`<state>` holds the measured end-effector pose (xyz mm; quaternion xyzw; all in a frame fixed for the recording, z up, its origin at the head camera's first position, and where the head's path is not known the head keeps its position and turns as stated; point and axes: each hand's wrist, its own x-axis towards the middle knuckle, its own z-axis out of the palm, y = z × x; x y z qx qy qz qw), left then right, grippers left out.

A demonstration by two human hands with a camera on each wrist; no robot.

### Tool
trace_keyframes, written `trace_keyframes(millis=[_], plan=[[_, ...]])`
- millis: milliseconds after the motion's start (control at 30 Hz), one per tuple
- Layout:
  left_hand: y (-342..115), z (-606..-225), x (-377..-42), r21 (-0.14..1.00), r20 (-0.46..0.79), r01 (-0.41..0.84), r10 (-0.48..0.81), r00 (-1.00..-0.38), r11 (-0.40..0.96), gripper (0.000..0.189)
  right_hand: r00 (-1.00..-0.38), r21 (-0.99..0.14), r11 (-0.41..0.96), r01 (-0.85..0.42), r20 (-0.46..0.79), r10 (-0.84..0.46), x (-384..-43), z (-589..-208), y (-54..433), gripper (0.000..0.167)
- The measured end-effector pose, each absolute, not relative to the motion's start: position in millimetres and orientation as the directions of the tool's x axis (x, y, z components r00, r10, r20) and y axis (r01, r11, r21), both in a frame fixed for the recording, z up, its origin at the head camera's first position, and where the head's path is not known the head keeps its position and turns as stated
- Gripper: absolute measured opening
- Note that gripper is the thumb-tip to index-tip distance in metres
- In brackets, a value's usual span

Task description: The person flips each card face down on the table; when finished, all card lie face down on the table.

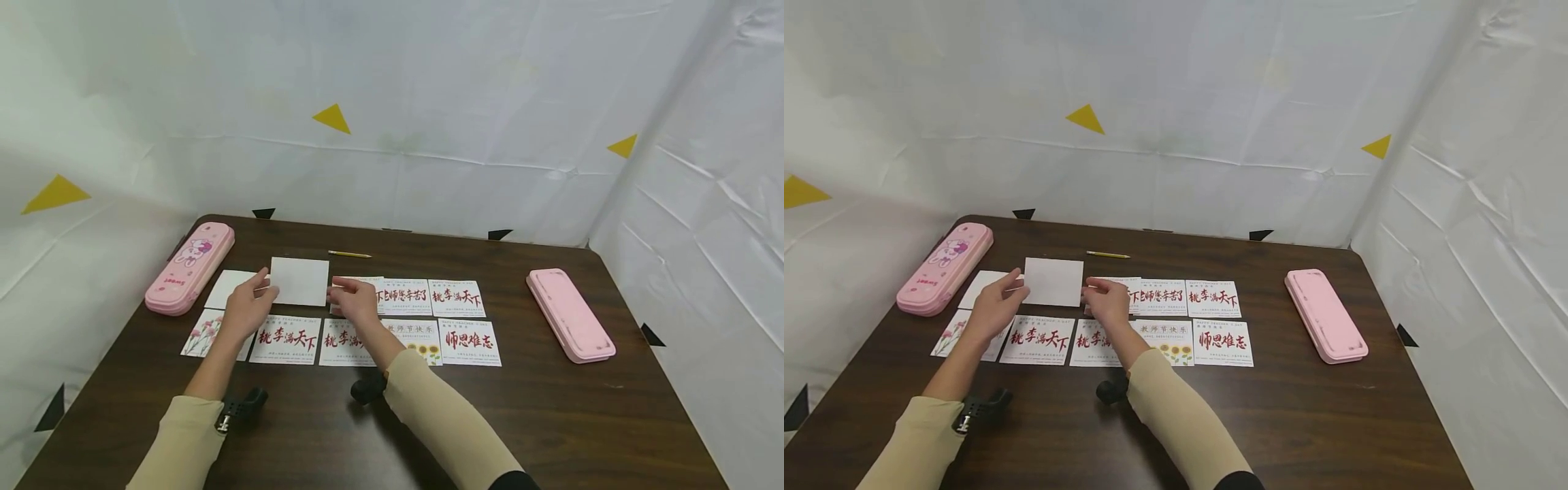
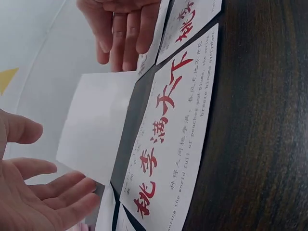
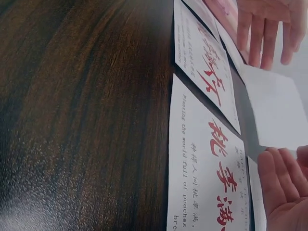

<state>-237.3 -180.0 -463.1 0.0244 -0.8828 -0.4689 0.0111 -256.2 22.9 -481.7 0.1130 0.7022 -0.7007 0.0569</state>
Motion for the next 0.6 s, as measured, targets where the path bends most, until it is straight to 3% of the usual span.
trace_keyframes(millis=[600], plan=[[-182.1,-468.9,-240.5,0.792,-0.136,-0.098,0.018,-0.991,0.603,0.067,-0.947,-0.942,0.097,0.322,-0.319,0.043,-251.2,-481.5,22.8,0.028]])
